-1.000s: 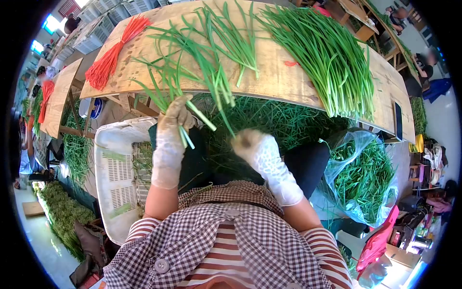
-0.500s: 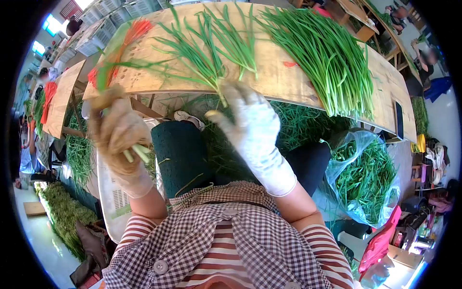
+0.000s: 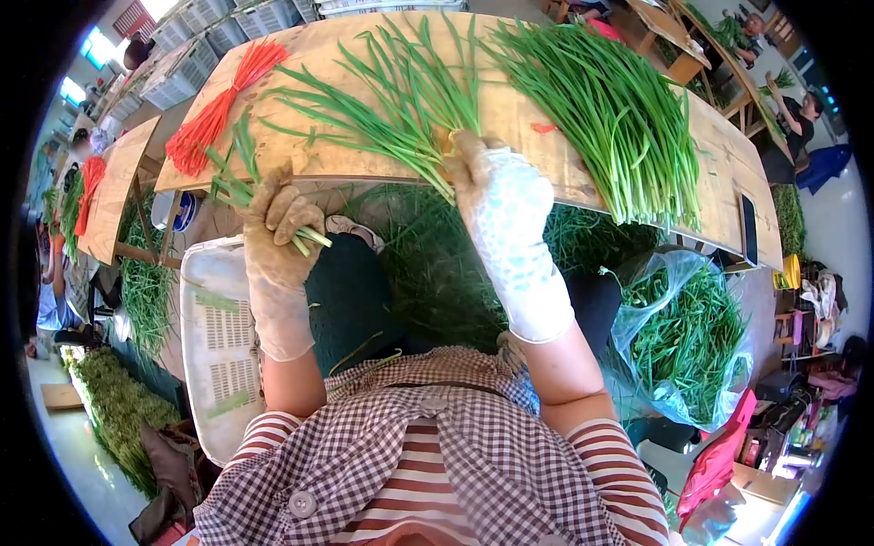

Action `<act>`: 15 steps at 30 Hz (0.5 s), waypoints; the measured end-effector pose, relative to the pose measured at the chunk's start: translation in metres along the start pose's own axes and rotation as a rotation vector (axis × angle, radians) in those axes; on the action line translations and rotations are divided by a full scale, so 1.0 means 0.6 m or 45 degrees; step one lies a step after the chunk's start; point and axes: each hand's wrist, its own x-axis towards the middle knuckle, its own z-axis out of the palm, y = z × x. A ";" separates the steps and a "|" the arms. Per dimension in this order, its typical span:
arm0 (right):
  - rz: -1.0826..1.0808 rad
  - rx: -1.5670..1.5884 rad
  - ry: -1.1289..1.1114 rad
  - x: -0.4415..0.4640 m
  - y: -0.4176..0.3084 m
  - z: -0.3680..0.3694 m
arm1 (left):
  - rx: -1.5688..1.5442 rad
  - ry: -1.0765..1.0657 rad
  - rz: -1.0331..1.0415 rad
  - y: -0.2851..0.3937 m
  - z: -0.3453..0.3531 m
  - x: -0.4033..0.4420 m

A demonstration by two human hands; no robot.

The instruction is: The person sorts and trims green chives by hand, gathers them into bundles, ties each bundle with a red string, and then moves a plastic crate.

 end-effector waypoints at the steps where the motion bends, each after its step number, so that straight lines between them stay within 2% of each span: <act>1: 0.064 -0.070 -0.179 0.005 -0.004 0.002 | 0.047 0.012 -0.003 -0.007 0.000 -0.002; 4: 0.040 -0.184 -0.462 0.020 0.026 0.053 | 0.227 0.017 -0.016 -0.027 -0.004 -0.006; 8: 0.205 0.154 -0.056 0.044 0.032 0.035 | 0.597 0.160 -0.006 -0.053 -0.004 -0.019; 9: 0.360 0.565 -0.208 0.047 0.034 0.023 | 0.656 0.206 -0.014 -0.060 -0.005 -0.021; 12: 0.824 1.335 -0.581 0.011 0.005 -0.007 | 0.959 0.268 -0.113 -0.082 -0.008 -0.020; 15: 0.890 1.562 -0.763 -0.037 -0.025 -0.025 | 1.087 0.356 -0.204 -0.105 0.003 -0.017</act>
